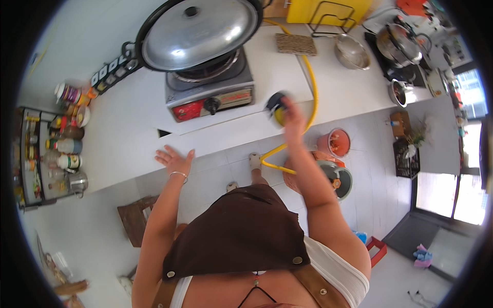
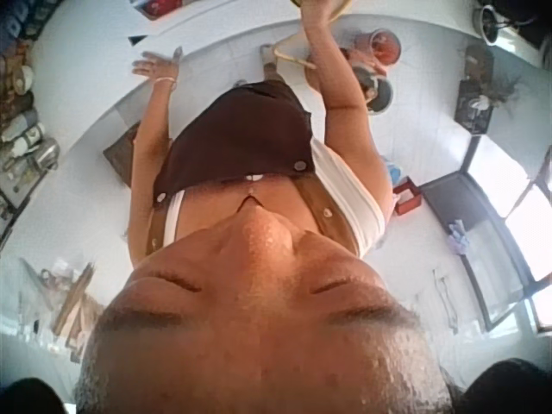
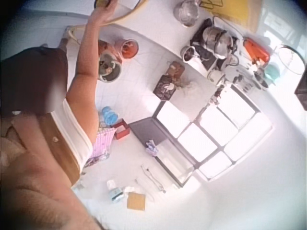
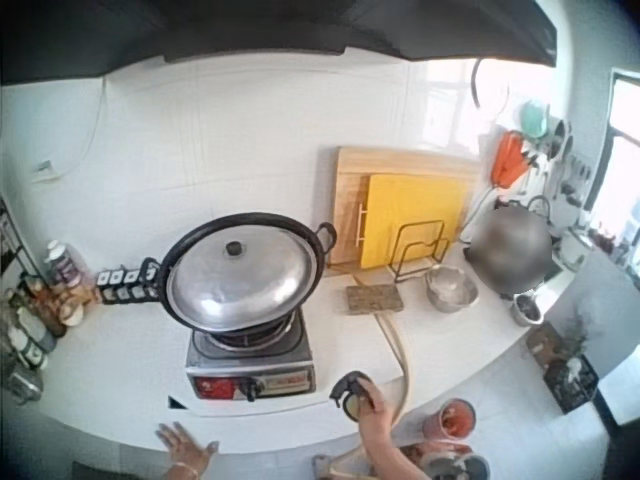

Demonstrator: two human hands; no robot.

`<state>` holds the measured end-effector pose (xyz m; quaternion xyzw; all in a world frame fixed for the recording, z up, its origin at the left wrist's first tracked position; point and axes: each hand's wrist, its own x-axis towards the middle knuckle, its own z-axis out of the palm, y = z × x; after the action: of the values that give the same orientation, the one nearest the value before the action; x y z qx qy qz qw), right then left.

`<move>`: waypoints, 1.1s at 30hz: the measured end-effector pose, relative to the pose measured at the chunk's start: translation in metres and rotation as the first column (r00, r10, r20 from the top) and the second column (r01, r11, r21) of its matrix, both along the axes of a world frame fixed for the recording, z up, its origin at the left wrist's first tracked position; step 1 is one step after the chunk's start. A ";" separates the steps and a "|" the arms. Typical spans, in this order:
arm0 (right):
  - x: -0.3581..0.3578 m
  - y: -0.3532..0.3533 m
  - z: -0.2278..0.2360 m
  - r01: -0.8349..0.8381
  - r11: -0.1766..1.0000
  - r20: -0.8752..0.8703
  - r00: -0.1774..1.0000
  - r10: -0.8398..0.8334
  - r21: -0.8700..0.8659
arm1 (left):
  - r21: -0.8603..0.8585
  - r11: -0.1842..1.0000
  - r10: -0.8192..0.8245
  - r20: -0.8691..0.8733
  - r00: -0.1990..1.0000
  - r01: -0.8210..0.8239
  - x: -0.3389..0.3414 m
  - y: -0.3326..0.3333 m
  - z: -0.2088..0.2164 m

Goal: The person wipes the wall and countertop with a cloth, moves a large pot on the stove, and then uses a paper towel to wipe a smaller pot and the surrounding surface.

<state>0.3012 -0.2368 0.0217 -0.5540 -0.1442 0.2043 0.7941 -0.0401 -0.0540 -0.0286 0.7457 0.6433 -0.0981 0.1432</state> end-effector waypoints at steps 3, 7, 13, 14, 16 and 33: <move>0.098 0.003 0.013 0.279 0.860 0.601 0.798 0.040 -0.428 | 0.011 1.000 -0.002 0.015 1.000 0.002 0.003 0.000 0.003; 0.113 0.000 -0.083 0.597 0.550 0.811 0.454 0.369 -0.584 | 0.019 0.999 -0.039 0.025 0.999 0.039 0.007 -0.001 0.005; -0.102 0.024 -0.074 0.162 0.765 0.761 0.348 0.548 -0.624 | 0.152 0.931 -0.336 0.002 0.942 0.332 -0.054 -0.025 0.008; -0.127 0.030 -0.074 -0.026 0.782 0.709 0.404 0.579 -0.623 | 0.137 0.922 -0.370 0.041 0.928 0.362 -0.061 -0.033 0.017; -0.165 0.047 -0.057 -0.415 0.694 0.551 0.423 0.719 -0.588 | 0.191 0.903 -0.409 0.110 0.906 0.385 -0.084 -0.051 0.018; -0.348 0.188 -0.037 -0.762 0.384 0.541 0.052 0.839 -0.522 | -0.678 0.635 0.395 -0.127 0.910 -0.370 -0.412 -0.311 -0.164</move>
<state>-0.0464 -0.0489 -0.0151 -0.4425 -0.7267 0.3668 0.3763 -0.4523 -0.3650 -0.1930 0.4866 0.7005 -0.2848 0.4375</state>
